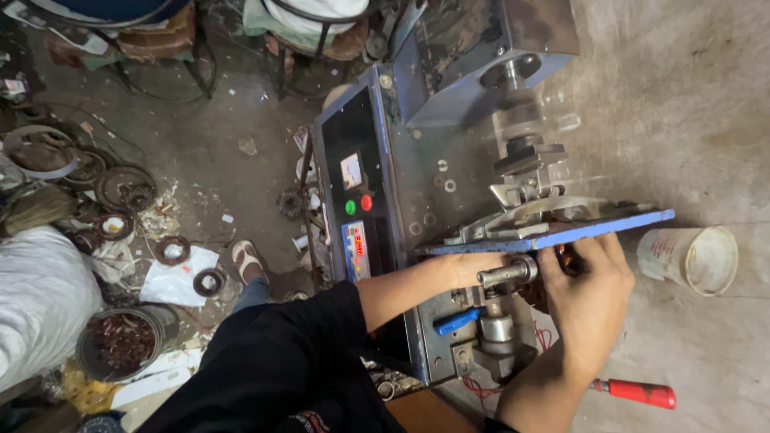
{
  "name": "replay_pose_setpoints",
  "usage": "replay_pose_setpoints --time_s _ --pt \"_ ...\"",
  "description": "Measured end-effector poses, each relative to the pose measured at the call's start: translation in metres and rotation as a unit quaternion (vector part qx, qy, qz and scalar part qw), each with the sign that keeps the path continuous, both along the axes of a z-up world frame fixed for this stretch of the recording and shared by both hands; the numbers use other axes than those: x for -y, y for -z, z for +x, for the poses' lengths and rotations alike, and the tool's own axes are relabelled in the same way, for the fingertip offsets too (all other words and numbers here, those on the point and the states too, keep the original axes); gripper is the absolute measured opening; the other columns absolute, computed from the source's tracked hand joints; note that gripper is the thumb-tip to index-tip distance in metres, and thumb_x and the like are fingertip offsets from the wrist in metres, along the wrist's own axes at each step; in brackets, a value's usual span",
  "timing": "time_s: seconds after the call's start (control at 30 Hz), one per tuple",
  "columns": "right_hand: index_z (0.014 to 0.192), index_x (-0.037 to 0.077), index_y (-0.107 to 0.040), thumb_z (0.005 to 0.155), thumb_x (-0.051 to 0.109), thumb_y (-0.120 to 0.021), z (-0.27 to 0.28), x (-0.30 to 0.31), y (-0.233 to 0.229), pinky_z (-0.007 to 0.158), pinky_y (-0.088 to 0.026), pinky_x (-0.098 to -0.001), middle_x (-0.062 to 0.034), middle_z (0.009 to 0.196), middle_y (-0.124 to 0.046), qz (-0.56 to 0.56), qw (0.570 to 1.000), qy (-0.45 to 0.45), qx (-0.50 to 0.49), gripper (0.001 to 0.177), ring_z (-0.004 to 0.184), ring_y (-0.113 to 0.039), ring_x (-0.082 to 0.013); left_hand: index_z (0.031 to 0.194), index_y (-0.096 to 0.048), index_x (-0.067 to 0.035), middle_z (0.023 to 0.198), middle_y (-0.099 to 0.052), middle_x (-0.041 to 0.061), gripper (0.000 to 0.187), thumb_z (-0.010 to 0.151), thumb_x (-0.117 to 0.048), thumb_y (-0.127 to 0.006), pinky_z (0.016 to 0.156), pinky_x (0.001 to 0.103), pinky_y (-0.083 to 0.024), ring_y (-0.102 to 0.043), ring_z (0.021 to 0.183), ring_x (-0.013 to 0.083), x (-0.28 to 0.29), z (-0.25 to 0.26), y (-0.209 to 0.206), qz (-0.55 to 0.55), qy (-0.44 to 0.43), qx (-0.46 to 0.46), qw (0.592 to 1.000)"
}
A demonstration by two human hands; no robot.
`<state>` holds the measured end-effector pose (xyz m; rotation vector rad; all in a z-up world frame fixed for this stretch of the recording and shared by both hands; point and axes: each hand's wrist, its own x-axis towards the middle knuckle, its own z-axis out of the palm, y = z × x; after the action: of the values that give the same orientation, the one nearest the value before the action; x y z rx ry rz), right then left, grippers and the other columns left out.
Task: The person operates a wire-winding machine, feeding copper wire onto a small cylindrical core and pressing a green button to start the machine. They repeatedly adjust the wire and core, then remove the finished coil and place it aside.
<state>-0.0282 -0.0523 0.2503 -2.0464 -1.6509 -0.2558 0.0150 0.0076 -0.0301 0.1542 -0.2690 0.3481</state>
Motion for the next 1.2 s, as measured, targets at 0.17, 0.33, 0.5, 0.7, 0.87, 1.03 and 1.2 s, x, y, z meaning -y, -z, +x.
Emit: replay_pose_setpoints --time_s 0.17,0.33,0.5,0.7,0.87,1.03,1.2 --pt "0.105 0.001 -0.073 0.082 0.002 -0.080 -0.003 -0.003 -0.002 0.075 -0.052 -0.0378 -0.0145 0.103 -0.068 -0.004 0.999 0.022 -0.023 0.024 0.083 -0.068 -0.0302 0.114 -0.068 -0.007 0.100 -0.072 0.006 0.018 0.103 -0.020 -0.062 0.073 0.032 -0.062 -0.071 0.084 0.0173 -0.006 0.002 -0.010 -0.047 -0.029 -0.072 0.996" --pt "0.106 0.001 -0.073 0.084 0.002 -0.079 -0.002 -0.003 -0.003 0.076 -0.052 -0.0379 -0.0148 0.103 -0.067 0.009 1.000 -0.008 -0.001 0.023 0.085 -0.067 -0.0305 0.117 -0.067 -0.008 0.102 -0.070 0.005 0.014 0.104 -0.013 -0.065 0.077 0.032 -0.061 -0.070 0.087 0.0170 -0.009 0.004 -0.007 -0.007 -0.042 -0.105 0.994" --pt "0.106 0.001 -0.073 0.085 0.001 -0.079 -0.002 -0.003 -0.003 0.075 -0.051 -0.0376 -0.0148 0.101 -0.066 0.002 1.000 -0.002 -0.023 0.022 0.083 -0.067 -0.0301 0.116 -0.068 -0.008 0.103 -0.071 0.005 0.019 0.103 -0.021 -0.063 0.077 0.032 -0.062 -0.070 0.087 0.0167 -0.005 0.001 -0.005 -0.050 -0.037 -0.086 0.994" --pt "0.106 0.001 -0.072 0.083 0.001 -0.079 0.000 -0.001 -0.003 0.076 -0.051 -0.0373 -0.0148 0.103 -0.067 0.007 0.999 -0.008 -0.035 0.024 0.084 -0.067 -0.0306 0.122 -0.066 -0.008 0.113 -0.070 0.004 0.020 0.103 -0.014 -0.065 0.087 0.034 -0.061 -0.070 0.100 0.0172 -0.004 -0.006 -0.004 -0.011 -0.071 -0.022 0.997" --pt "0.104 0.000 -0.071 0.083 0.000 -0.079 0.000 -0.002 -0.003 0.076 -0.051 -0.0375 -0.0148 0.103 -0.067 -0.001 1.000 -0.003 -0.023 0.022 0.085 -0.066 -0.0310 0.119 -0.068 -0.007 0.108 -0.072 0.007 0.020 0.104 -0.020 -0.064 0.080 0.034 -0.061 -0.070 0.092 0.0188 -0.003 0.003 -0.004 -0.046 -0.044 -0.057 0.996" --pt "0.104 0.000 -0.072 0.083 0.000 -0.080 -0.004 -0.002 -0.006 0.076 -0.051 -0.0382 -0.0148 0.103 -0.067 -0.001 1.000 -0.007 -0.010 0.022 0.085 -0.066 -0.0308 0.117 -0.068 -0.003 0.106 -0.071 0.008 0.015 0.107 -0.013 -0.062 0.082 0.034 -0.061 -0.069 0.093 0.0196 -0.001 0.010 0.005 -0.029 -0.038 -0.038 0.998" --pt "0.108 0.002 -0.073 0.086 0.000 -0.079 -0.007 -0.004 -0.006 0.077 -0.052 -0.0360 -0.0134 0.103 -0.068 0.005 0.999 -0.004 -0.033 0.022 0.085 -0.066 -0.0283 0.121 -0.066 -0.003 0.109 -0.071 0.008 0.018 0.105 -0.012 -0.063 0.084 0.034 -0.060 -0.069 0.095 0.0193 0.003 0.006 0.011 -0.004 -0.027 -0.046 0.999"
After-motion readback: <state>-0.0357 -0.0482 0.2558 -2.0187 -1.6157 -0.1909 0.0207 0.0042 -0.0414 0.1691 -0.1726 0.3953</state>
